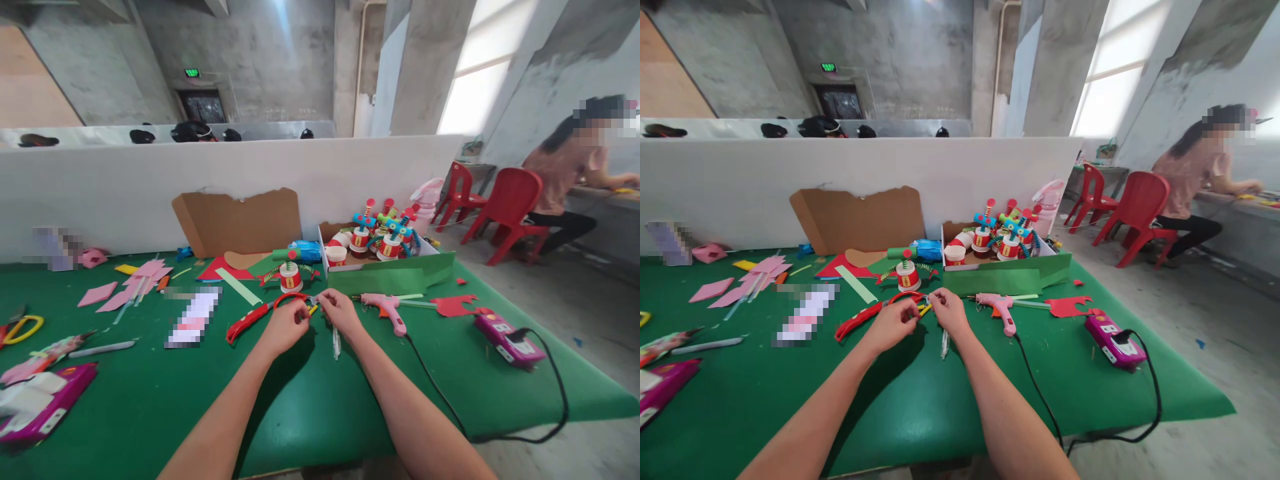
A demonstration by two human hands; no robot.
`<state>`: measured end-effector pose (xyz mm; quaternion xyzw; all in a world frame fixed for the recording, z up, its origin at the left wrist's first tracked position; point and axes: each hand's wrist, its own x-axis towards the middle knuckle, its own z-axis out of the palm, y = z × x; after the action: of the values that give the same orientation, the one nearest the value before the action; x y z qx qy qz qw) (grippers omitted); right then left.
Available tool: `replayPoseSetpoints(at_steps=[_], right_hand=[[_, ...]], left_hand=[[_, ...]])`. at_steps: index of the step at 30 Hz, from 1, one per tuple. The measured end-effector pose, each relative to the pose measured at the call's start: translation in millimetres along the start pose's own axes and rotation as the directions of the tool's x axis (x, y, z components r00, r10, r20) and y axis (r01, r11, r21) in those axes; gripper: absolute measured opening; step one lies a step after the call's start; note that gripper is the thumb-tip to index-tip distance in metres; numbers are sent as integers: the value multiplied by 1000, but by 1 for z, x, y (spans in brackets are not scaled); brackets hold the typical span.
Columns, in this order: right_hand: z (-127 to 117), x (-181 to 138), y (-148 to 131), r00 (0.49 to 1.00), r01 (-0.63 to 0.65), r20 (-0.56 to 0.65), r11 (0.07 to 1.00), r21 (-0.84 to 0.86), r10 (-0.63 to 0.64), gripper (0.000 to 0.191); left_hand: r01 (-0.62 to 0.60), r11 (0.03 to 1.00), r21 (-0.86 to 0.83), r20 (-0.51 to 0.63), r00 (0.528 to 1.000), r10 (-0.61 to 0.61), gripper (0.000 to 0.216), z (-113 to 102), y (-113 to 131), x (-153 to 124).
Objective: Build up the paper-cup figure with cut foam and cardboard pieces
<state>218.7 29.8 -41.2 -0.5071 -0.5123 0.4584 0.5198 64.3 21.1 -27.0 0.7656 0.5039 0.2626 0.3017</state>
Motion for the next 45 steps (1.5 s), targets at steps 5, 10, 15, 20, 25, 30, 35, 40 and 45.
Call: replayPoseSetpoints(at_steps=[5,10,15,20,25,30,35,40,45], right_hand=[[8,-6,-4,974,-144,202,970,197,104,27],[9,-8,-5,981,-81,186,978,194,44,22],[8,-7,-6,981,-47,195,985,165,14,21],[8,-8,-7,989,4,149,992,126,-23,21],[8,-9,-12,993,34,108,991,129,-48,20],[9,-9,-10,990,87,104,993,76,-94,16],[9,-8,-6,989,61,131,997,43,-66,15],[8,-7,-6,994,32,106,998,45,-37,15],[7,-7,-6,995,-54,93,989,136,42,18]], left_hand=[[-41,908,-418,-162,986,-30,12,-2,-8,4],[-83,891,-447,-194,981,-6,21,3,-6,2],[-76,905,-419,-199,980,-9,23,5,-4,0],[-106,876,-471,-201,980,11,27,3,-3,0],[27,691,-723,-108,983,-151,31,-5,-2,1],[89,677,-731,-63,978,-196,32,-5,-1,1],[70,734,-676,-140,965,-221,24,-3,-2,2],[56,785,-617,-119,979,-163,25,-3,-4,3],[50,726,-686,-128,974,-188,34,-5,-3,3]])
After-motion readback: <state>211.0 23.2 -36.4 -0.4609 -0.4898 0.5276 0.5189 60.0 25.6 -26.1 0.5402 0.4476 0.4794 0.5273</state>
